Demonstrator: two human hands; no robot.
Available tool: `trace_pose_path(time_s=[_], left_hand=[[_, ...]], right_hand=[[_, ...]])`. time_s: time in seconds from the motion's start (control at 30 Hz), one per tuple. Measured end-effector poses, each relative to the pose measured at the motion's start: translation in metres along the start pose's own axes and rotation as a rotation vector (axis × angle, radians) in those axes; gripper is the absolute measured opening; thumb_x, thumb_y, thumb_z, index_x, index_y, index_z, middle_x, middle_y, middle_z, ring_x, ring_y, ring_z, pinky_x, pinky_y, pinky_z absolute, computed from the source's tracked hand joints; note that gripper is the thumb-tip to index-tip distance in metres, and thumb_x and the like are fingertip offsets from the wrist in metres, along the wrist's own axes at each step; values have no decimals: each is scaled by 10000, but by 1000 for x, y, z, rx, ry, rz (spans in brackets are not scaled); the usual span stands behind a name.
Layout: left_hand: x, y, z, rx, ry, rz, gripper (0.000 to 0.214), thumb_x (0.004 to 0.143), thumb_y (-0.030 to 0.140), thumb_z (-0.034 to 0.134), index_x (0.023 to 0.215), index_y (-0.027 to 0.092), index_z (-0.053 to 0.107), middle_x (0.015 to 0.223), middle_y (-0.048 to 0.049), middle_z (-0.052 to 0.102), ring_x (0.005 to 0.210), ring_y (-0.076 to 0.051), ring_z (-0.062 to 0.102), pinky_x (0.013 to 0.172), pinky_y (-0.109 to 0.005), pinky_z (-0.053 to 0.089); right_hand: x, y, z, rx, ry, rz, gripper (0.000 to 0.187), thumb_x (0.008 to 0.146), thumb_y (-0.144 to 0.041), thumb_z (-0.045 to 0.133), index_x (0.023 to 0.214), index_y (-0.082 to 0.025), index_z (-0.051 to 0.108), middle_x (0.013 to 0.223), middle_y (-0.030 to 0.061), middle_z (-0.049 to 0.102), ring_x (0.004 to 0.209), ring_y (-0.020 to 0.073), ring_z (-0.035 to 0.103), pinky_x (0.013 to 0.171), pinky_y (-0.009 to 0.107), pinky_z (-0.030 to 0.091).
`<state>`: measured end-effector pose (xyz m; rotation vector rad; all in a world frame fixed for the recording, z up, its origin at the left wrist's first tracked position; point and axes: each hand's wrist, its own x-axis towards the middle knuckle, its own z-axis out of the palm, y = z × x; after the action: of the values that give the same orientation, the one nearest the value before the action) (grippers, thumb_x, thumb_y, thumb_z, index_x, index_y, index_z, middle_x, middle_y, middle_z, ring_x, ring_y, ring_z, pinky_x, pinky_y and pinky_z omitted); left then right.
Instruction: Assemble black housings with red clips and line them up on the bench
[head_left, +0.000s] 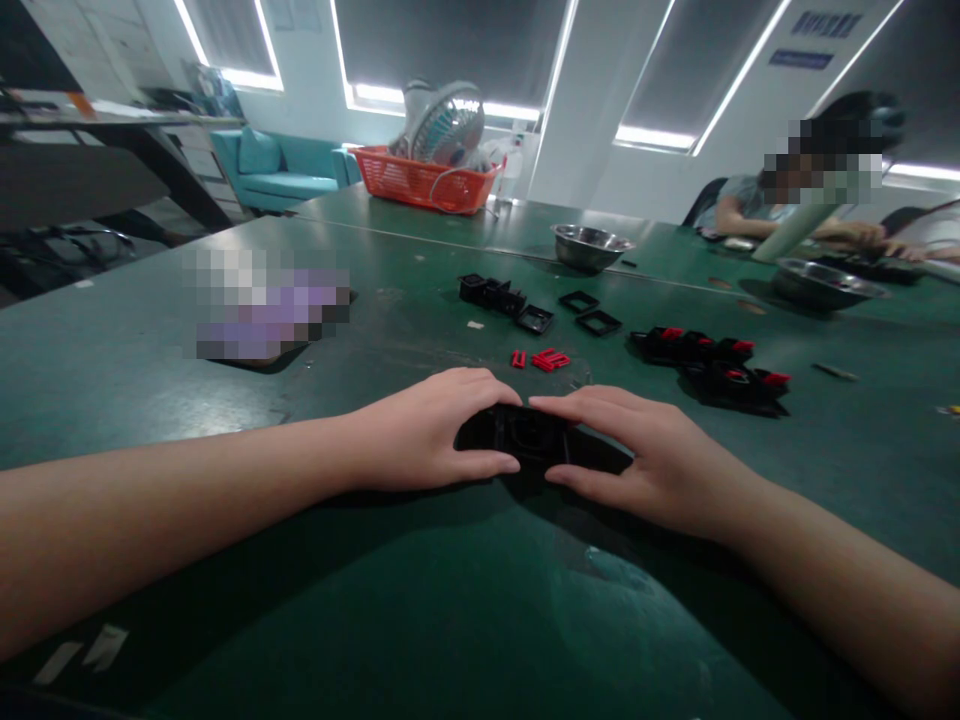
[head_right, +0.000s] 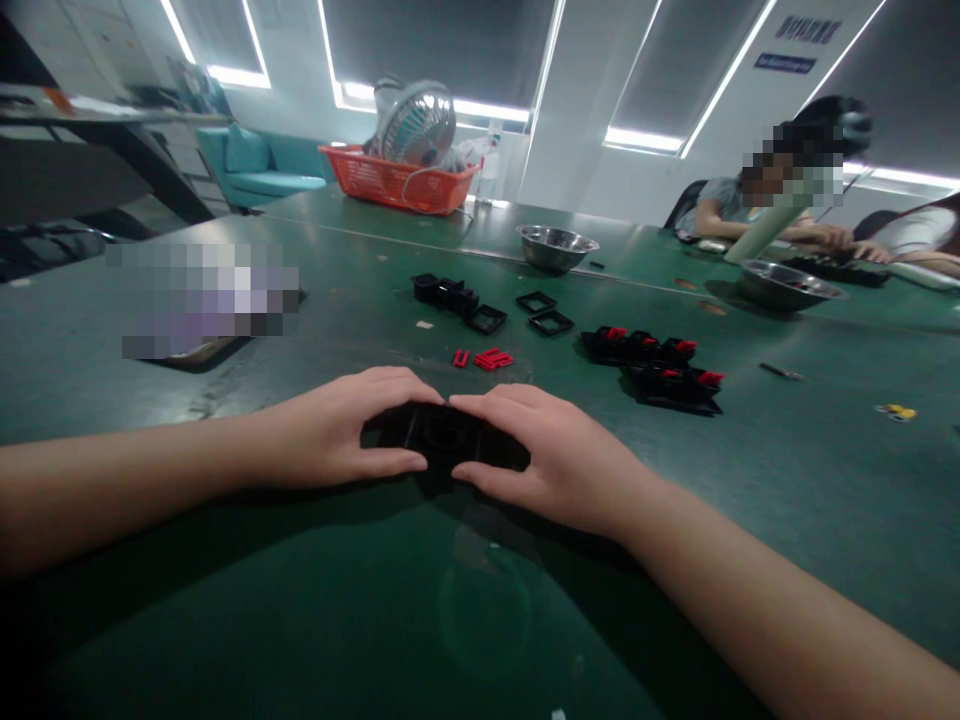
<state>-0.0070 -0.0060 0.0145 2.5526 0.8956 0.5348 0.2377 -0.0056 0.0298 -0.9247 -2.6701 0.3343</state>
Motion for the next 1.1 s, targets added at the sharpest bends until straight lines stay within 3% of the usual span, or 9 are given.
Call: trace_pose_path(time_s=[0.27, 0.57, 0.8, 1.1], left_hand=[[0, 1, 0, 12, 5, -25, 408, 842, 334, 673, 1184, 147, 553, 1160, -105, 636, 1115, -231, 572, 995, -374, 445], [0, 1, 0, 13, 2, -21, 400, 854, 356, 659, 1181, 151, 552, 1161, -108, 634, 1113, -233, 570, 996, -376, 443], [1, 1, 1, 15, -6, -16, 431, 861, 355, 659, 1203, 116, 553, 1165, -120, 629, 1122, -239, 557, 1002, -384, 434], [0, 1, -1, 11, -11, -8, 434, 861, 330, 662, 1227, 131, 539, 1187, -118, 627, 1131, -235, 558, 1015, -380, 426]], right_hand=[[-1, 1, 0, -16, 3, -23, 489, 848, -419, 619, 1293, -218, 587, 1104, 99, 705, 1007, 263, 663, 862, 427, 545], [0, 1, 1, 1, 3, -6, 487, 833, -420, 631, 1292, -258, 594, 1101, 84, 712, 1004, 261, 667, 850, 425, 548], [0, 1, 1, -12, -9, -4, 493, 843, -417, 619, 1292, -214, 591, 1111, 99, 706, 1019, 265, 659, 856, 423, 544], [-1, 1, 0, -2, -18, -16, 484, 853, -399, 613, 1305, -232, 578, 1103, 86, 706, 1007, 250, 660, 847, 398, 540]])
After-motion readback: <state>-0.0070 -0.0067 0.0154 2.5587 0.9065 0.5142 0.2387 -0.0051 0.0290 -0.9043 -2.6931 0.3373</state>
